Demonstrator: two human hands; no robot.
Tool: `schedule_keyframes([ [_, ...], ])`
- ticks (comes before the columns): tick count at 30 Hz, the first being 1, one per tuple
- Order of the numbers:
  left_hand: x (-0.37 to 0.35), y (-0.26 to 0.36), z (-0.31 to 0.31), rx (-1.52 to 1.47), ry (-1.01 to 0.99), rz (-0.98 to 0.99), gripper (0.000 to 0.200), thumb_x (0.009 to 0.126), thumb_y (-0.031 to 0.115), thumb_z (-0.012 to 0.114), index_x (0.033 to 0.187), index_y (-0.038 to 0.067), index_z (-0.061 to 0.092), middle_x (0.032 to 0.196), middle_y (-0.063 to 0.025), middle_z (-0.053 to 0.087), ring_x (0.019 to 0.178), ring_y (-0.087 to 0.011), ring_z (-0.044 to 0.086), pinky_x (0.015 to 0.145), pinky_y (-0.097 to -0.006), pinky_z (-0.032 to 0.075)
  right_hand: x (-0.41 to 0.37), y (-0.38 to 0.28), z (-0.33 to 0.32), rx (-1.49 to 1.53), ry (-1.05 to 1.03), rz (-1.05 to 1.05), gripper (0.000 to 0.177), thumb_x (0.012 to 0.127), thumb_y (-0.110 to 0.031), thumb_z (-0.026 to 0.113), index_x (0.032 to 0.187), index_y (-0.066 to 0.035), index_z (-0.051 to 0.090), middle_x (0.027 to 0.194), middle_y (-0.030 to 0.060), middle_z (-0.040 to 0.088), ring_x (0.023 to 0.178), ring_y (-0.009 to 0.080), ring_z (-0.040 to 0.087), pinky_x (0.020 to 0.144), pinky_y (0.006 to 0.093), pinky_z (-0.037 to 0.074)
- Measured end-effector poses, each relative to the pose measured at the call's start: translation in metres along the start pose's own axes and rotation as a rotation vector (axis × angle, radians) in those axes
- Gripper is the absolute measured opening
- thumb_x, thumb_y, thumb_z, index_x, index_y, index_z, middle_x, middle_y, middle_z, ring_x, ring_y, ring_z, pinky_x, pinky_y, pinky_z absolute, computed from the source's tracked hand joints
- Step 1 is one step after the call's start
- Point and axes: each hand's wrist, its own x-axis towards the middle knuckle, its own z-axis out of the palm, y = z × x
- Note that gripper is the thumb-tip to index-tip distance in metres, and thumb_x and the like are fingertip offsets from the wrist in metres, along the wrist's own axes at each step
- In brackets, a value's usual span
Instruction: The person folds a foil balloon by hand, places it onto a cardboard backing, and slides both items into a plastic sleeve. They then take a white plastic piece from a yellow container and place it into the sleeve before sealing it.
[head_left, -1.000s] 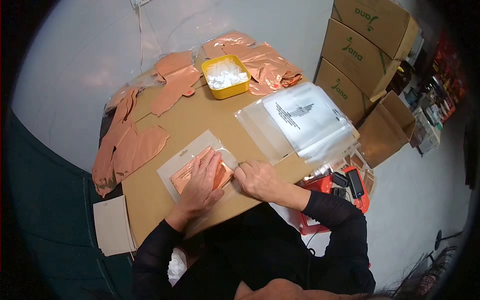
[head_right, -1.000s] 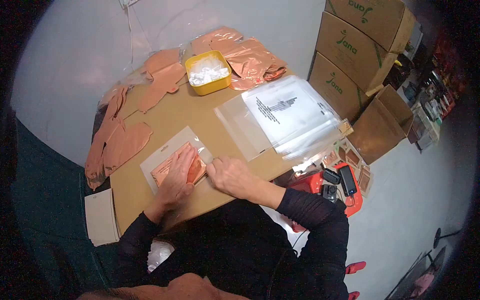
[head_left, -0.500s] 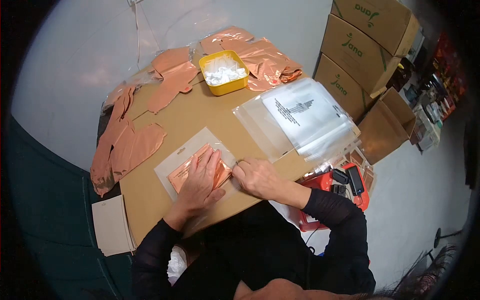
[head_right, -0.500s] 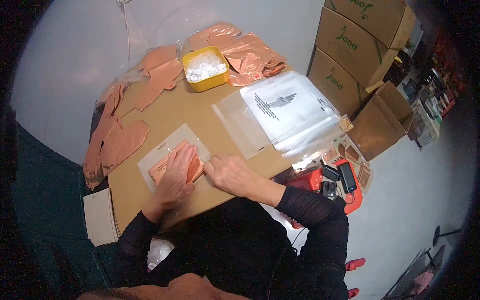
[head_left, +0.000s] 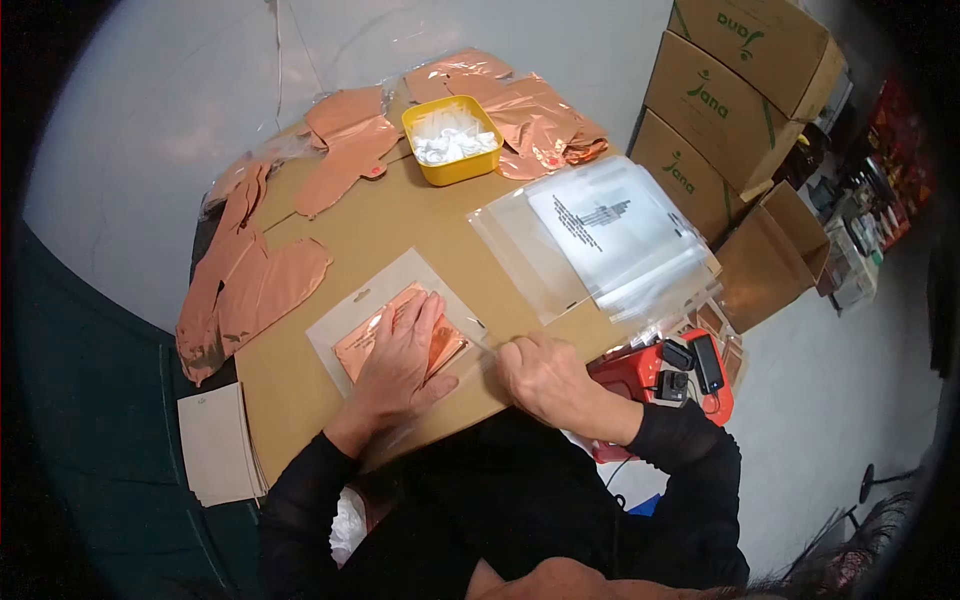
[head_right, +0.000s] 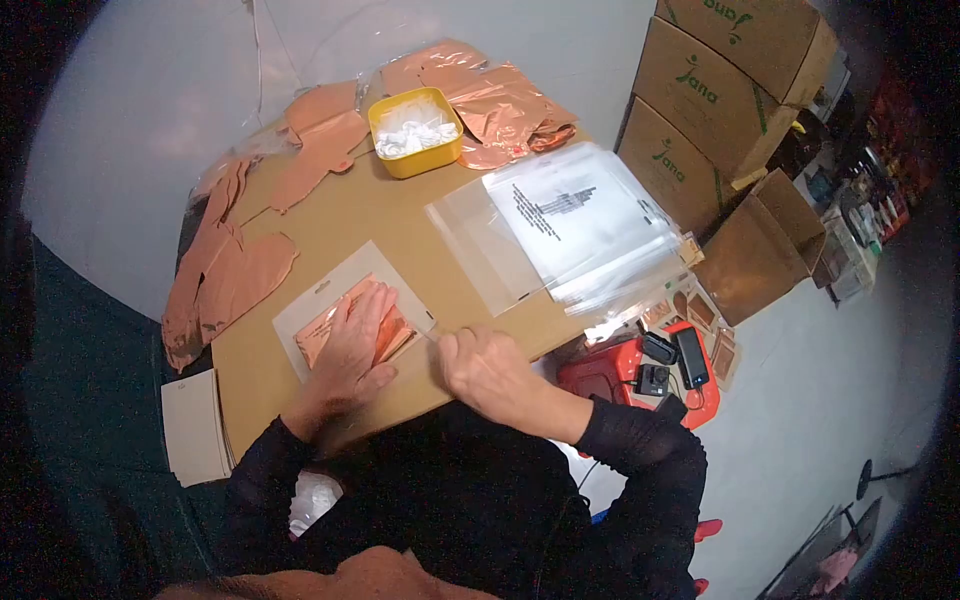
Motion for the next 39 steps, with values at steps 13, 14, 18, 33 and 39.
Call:
schedule_keyframes([
  [13,-0.003,0.000,0.002,0.039,-0.036,-0.011,0.096,0.085,0.052,0.058,0.145,-0.014,0.020,0.147,-0.0292,0.034,0.142,-0.0411,0.025,0.116,-0.0564,0.011,0.021,-0.002,0.023,-0.029,-0.076,0.099,0.023,0.082,-0.016,0.067,0.070,-0.005,0.052,0.056,0.0131,0.056,0.055,0.0279,0.061,0.045,0.0394,0.046],
  [14,-0.003,0.000,0.002,0.048,-0.033,-0.005,0.097,0.085,0.053,0.057,0.145,-0.014,0.020,0.147,-0.0298,0.033,0.142,-0.0412,0.025,0.116,-0.0564,0.011,0.022,0.000,0.026,-0.041,-0.065,0.106,0.025,0.083,-0.019,0.068,0.069,-0.005,0.053,0.055,0.0126,0.056,0.055,0.0277,0.061,0.045,0.0394,0.046],
  [18,-0.003,0.001,0.003,0.067,-0.033,0.002,0.100,0.086,0.058,0.054,0.145,-0.014,0.019,0.147,-0.0311,0.033,0.142,-0.0415,0.025,0.117,-0.0564,0.010,0.030,0.009,0.027,-0.054,-0.038,0.120,0.027,0.082,-0.025,0.069,0.070,-0.005,0.055,0.056,0.0124,0.059,0.056,0.0265,0.063,0.048,0.0375,0.048],
  [33,-0.003,0.002,-0.001,0.070,-0.063,0.042,0.089,0.088,0.060,0.048,0.142,-0.009,0.032,0.149,-0.0273,0.032,0.144,-0.0425,0.022,0.117,-0.0578,0.008,0.032,0.033,0.010,-0.102,-0.006,0.191,0.044,0.077,-0.047,0.072,0.073,-0.004,0.063,0.066,0.0129,0.062,0.062,0.0267,0.061,0.052,0.0365,0.048],
  [39,-0.004,0.001,0.002,0.113,-0.019,0.073,0.089,0.087,0.064,0.048,0.139,-0.008,0.040,0.149,-0.0267,0.035,0.142,-0.0418,0.026,0.115,-0.0589,0.012,0.031,0.007,-0.004,0.161,0.030,-0.083,0.046,0.082,-0.033,0.069,0.109,0.003,0.059,0.106,0.0182,0.061,0.088,0.0304,0.058,0.075,0.0405,0.046],
])
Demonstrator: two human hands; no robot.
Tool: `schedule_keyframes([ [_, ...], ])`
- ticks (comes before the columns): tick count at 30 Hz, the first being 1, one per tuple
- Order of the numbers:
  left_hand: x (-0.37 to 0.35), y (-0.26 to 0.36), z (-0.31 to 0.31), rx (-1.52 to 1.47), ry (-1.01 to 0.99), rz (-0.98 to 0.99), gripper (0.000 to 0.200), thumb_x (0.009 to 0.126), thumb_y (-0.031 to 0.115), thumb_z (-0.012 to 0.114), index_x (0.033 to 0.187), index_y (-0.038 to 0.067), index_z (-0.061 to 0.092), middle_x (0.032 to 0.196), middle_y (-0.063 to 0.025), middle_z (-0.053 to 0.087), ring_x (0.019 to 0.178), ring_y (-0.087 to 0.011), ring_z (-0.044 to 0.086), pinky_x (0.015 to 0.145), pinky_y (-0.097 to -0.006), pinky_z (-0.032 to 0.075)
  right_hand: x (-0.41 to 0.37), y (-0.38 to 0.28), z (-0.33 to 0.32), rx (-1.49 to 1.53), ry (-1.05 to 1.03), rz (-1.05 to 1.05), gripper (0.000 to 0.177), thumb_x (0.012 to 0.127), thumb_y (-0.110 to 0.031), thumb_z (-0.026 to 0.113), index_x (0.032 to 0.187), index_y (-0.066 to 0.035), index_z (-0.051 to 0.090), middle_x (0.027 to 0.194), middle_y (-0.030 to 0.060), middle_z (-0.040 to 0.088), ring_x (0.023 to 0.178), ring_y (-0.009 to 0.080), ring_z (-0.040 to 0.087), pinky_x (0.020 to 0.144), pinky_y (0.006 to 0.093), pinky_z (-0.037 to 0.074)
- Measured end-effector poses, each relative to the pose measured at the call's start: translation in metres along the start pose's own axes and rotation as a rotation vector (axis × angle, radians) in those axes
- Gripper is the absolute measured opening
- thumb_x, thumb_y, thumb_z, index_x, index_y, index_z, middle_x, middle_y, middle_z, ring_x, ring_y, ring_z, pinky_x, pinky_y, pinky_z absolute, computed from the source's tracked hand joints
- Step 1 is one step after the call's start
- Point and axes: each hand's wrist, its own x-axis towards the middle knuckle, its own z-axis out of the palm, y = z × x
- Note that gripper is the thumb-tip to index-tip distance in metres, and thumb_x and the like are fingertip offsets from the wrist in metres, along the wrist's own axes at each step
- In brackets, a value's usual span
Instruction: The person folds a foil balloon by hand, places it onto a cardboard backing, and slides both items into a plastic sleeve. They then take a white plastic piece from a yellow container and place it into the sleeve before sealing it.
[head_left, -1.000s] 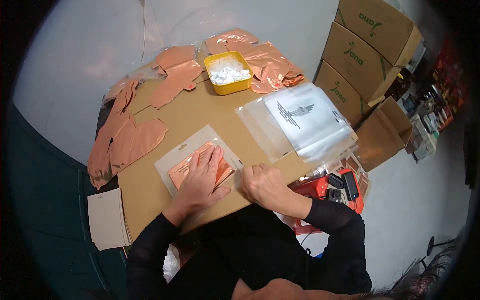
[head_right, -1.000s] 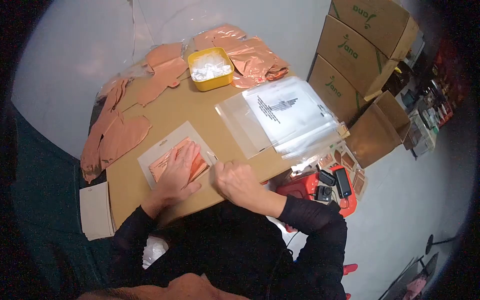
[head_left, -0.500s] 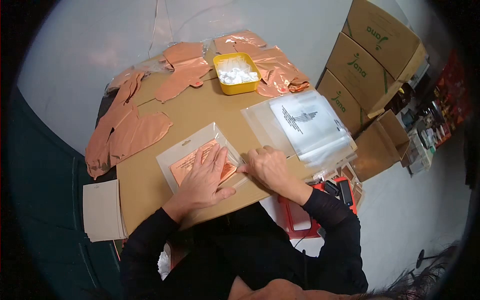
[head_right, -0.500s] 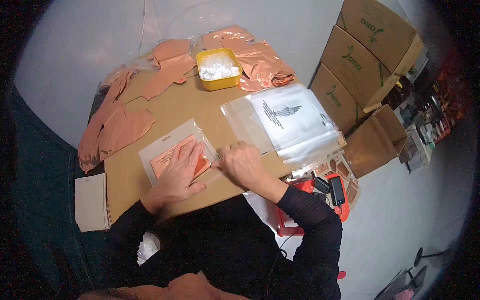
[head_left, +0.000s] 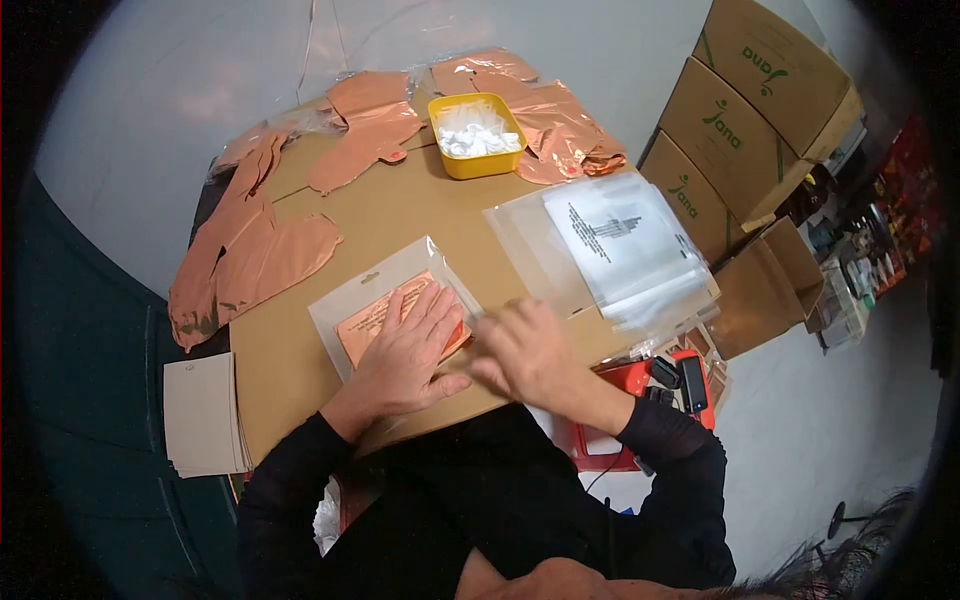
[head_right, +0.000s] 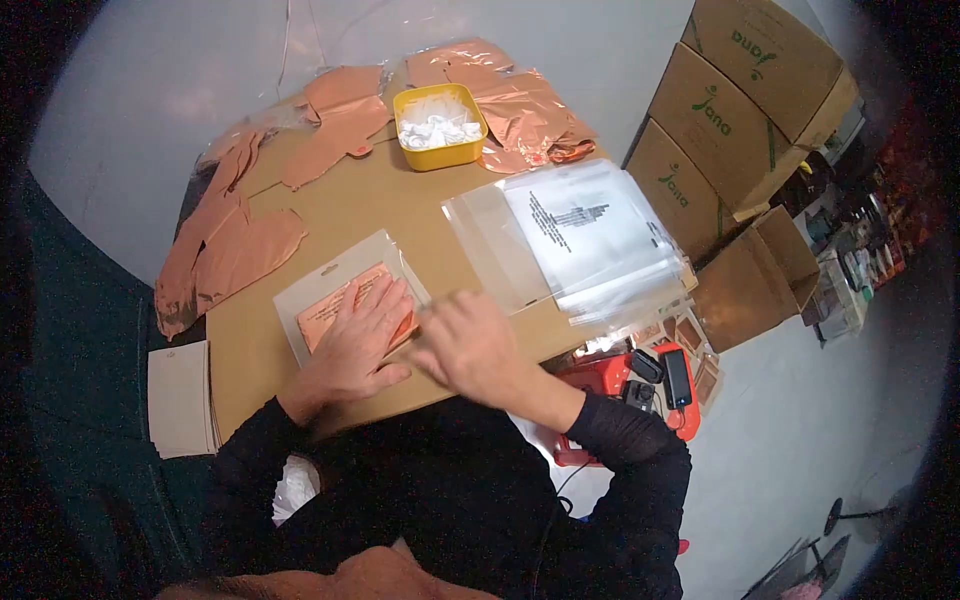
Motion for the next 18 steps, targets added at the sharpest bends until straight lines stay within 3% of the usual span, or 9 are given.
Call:
schedule_keyframes([
  [4,0.002,0.000,-0.002,0.044,0.025,0.020,0.087,0.086,0.063,0.050,0.137,-0.008,0.044,0.146,-0.0266,0.039,0.140,-0.0413,0.030,0.114,-0.0592,0.015,-0.006,-0.011,0.004,0.034,-0.088,-0.031,0.060,0.085,-0.035,0.065,0.127,0.006,0.052,0.131,0.0223,0.054,0.114,0.0341,0.054,0.091,0.0446,0.041],
  [7,0.003,-0.002,0.000,-0.017,0.014,-0.002,0.080,0.087,0.053,0.053,0.135,-0.009,0.045,0.145,-0.0270,0.040,0.140,-0.0411,0.030,0.114,-0.0588,0.014,-0.014,-0.008,0.012,0.077,-0.122,-0.112,0.068,0.086,-0.041,0.063,0.131,0.008,0.050,0.137,0.0248,0.050,0.127,0.0365,0.048,0.100,0.0460,0.038],
  [13,0.004,-0.005,0.001,-0.053,-0.034,-0.026,0.072,0.086,0.041,0.052,0.135,-0.012,0.043,0.145,-0.0277,0.040,0.141,-0.0410,0.029,0.115,-0.0579,0.012,-0.016,-0.008,0.013,0.125,-0.214,-0.079,0.077,0.084,-0.049,0.064,0.128,0.011,0.050,0.134,0.0270,0.051,0.130,0.0385,0.046,0.107,0.0492,0.032],
  [18,0.004,-0.008,0.000,-0.158,-0.001,-0.056,0.072,0.090,0.040,0.049,0.136,-0.014,0.038,0.144,-0.0304,0.037,0.142,-0.0418,0.027,0.116,-0.0548,0.012,-0.016,-0.007,0.013,0.146,-0.201,-0.084,0.079,0.081,-0.052,0.066,0.124,0.013,0.053,0.129,0.0283,0.055,0.128,0.0399,0.047,0.109,0.0507,0.031],
])
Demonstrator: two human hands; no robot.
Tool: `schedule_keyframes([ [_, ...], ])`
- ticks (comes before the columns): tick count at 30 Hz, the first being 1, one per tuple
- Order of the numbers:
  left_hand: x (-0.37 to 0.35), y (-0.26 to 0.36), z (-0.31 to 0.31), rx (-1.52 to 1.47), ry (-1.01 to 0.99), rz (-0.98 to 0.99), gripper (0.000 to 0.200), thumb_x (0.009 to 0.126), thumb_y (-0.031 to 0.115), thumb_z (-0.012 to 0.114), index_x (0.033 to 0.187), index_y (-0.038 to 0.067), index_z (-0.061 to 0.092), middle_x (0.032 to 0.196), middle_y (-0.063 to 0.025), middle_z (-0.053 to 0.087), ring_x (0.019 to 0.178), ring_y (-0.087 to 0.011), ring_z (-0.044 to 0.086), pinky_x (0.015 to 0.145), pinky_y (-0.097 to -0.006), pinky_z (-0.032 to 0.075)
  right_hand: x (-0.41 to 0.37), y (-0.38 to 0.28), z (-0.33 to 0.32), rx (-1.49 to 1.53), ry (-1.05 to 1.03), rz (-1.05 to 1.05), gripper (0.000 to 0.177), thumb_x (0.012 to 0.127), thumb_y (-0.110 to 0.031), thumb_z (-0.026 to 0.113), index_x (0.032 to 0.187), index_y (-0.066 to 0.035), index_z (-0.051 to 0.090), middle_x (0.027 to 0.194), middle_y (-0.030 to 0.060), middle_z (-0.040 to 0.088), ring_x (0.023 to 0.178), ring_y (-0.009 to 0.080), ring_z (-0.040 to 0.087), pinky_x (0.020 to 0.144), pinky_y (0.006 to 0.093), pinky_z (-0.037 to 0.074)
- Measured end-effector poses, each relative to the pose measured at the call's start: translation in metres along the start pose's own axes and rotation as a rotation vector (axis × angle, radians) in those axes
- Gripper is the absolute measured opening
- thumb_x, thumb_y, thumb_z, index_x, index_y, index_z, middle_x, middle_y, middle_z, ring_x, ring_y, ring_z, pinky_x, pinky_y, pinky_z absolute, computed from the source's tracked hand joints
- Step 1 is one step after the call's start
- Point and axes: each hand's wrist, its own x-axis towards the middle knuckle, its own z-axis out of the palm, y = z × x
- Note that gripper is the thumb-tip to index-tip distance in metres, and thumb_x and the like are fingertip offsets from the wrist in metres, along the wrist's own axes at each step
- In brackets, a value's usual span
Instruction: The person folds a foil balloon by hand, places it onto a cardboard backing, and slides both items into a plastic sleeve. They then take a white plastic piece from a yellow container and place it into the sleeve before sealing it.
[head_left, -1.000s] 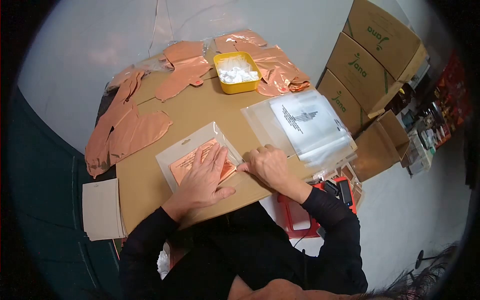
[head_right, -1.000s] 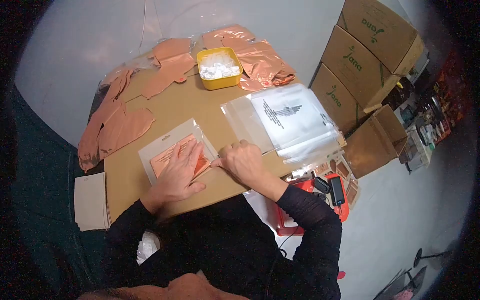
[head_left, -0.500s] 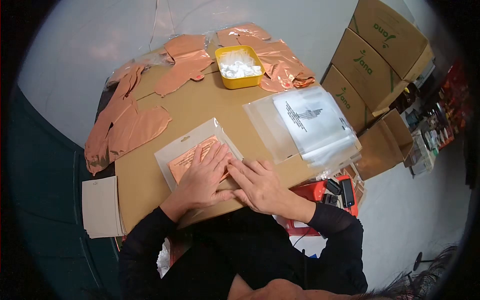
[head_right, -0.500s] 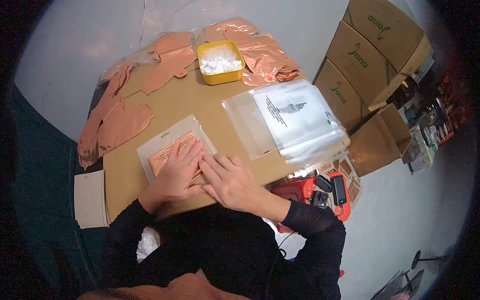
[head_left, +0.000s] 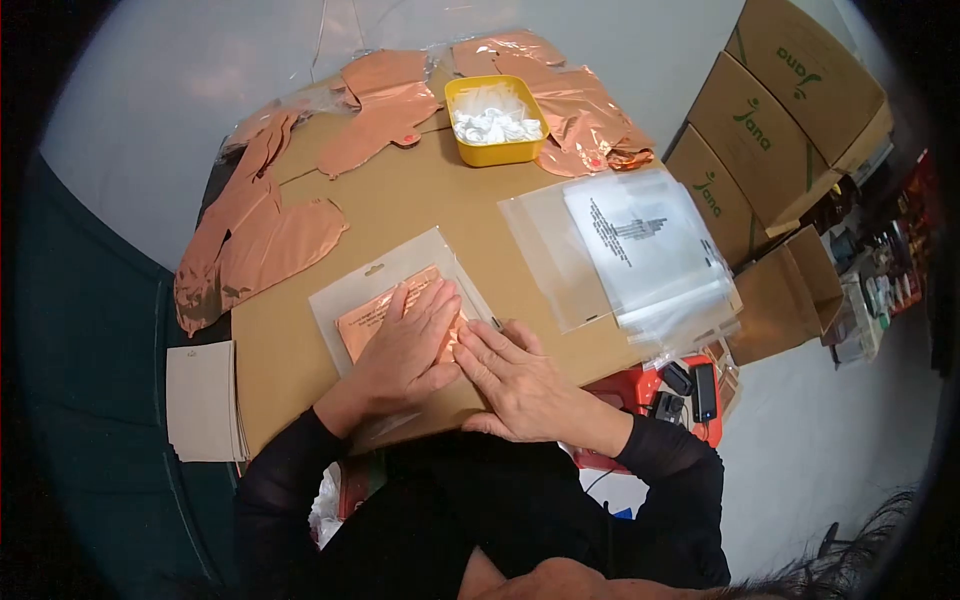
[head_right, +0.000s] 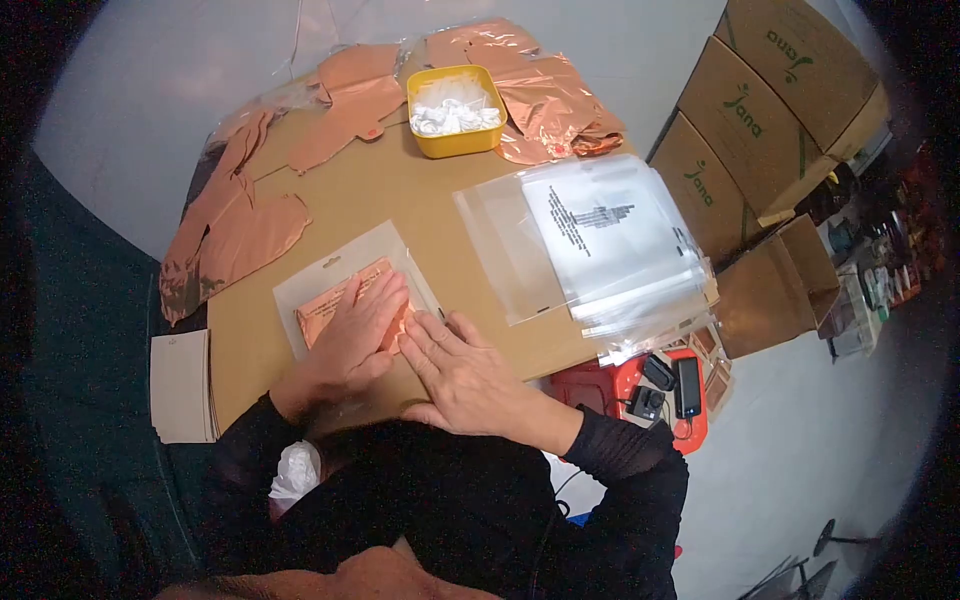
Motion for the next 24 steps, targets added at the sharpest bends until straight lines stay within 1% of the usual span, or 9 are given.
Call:
schedule_keyframes([
  [4,0.002,-0.001,0.001,0.017,0.020,-0.022,0.070,0.093,0.041,0.046,0.136,-0.015,0.037,0.143,-0.0324,0.036,0.142,-0.0428,0.026,0.118,-0.0511,0.013,0.003,-0.001,-0.003,0.003,-0.019,-0.009,0.081,0.079,-0.052,0.068,0.123,0.015,0.053,0.126,0.0292,0.057,0.126,0.0409,0.048,0.110,0.0516,0.030],
  [7,0.004,0.000,0.002,0.022,0.023,-0.053,0.069,0.094,0.041,0.045,0.135,-0.015,0.038,0.142,-0.0323,0.037,0.141,-0.0430,0.027,0.117,-0.0494,0.014,0.002,0.000,-0.002,0.006,-0.033,-0.016,0.083,0.078,-0.053,0.069,0.124,0.015,0.052,0.127,0.0298,0.056,0.126,0.0411,0.048,0.110,0.0516,0.029],
  [10,0.009,-0.001,-0.001,0.073,0.015,-0.067,0.070,0.094,0.042,0.045,0.134,-0.015,0.040,0.142,-0.0316,0.038,0.139,-0.0421,0.030,0.116,-0.0490,0.018,0.001,0.001,-0.002,0.015,-0.055,-0.013,0.082,0.081,-0.053,0.067,0.125,0.014,0.051,0.131,0.0298,0.053,0.128,0.0415,0.047,0.109,0.0549,0.028],
  [13,0.015,0.000,-0.004,0.124,0.006,-0.084,0.070,0.094,0.044,0.046,0.133,-0.015,0.042,0.141,-0.0314,0.040,0.137,-0.0417,0.033,0.112,-0.0473,0.024,0.000,0.002,-0.001,0.015,-0.043,-0.018,0.082,0.081,-0.052,0.068,0.127,0.014,0.050,0.129,0.0293,0.054,0.128,0.0416,0.046,0.110,0.0542,0.029],
  [16,0.018,-0.004,-0.006,0.165,-0.029,-0.069,0.069,0.089,0.037,0.051,0.135,-0.013,0.037,0.140,-0.0313,0.039,0.135,-0.0430,0.034,0.109,-0.0475,0.027,0.000,0.002,0.000,0.035,-0.031,-0.015,0.083,0.080,-0.052,0.069,0.128,0.014,0.050,0.126,0.0289,0.056,0.128,0.0415,0.047,0.110,0.0542,0.029],
  [19,0.017,-0.007,0.001,0.221,0.045,-0.065,0.070,0.088,0.037,0.052,0.134,-0.014,0.038,0.138,-0.0319,0.041,0.133,-0.0428,0.035,0.108,-0.0464,0.027,0.000,0.002,0.000,0.037,-0.031,-0.016,0.083,0.080,-0.052,0.069,0.127,0.014,0.050,0.125,0.0287,0.056,0.127,0.0414,0.047,0.109,0.0541,0.029],
  [24,0.021,0.000,0.006,0.239,0.092,-0.110,0.070,0.088,0.035,0.052,0.133,-0.016,0.037,0.140,-0.0323,0.039,0.134,-0.0431,0.034,0.108,-0.0470,0.026,0.000,0.001,-0.003,0.040,-0.050,-0.009,0.083,0.079,-0.052,0.070,0.127,0.014,0.050,0.126,0.0285,0.056,0.127,0.0414,0.047,0.109,0.0541,0.030],
])
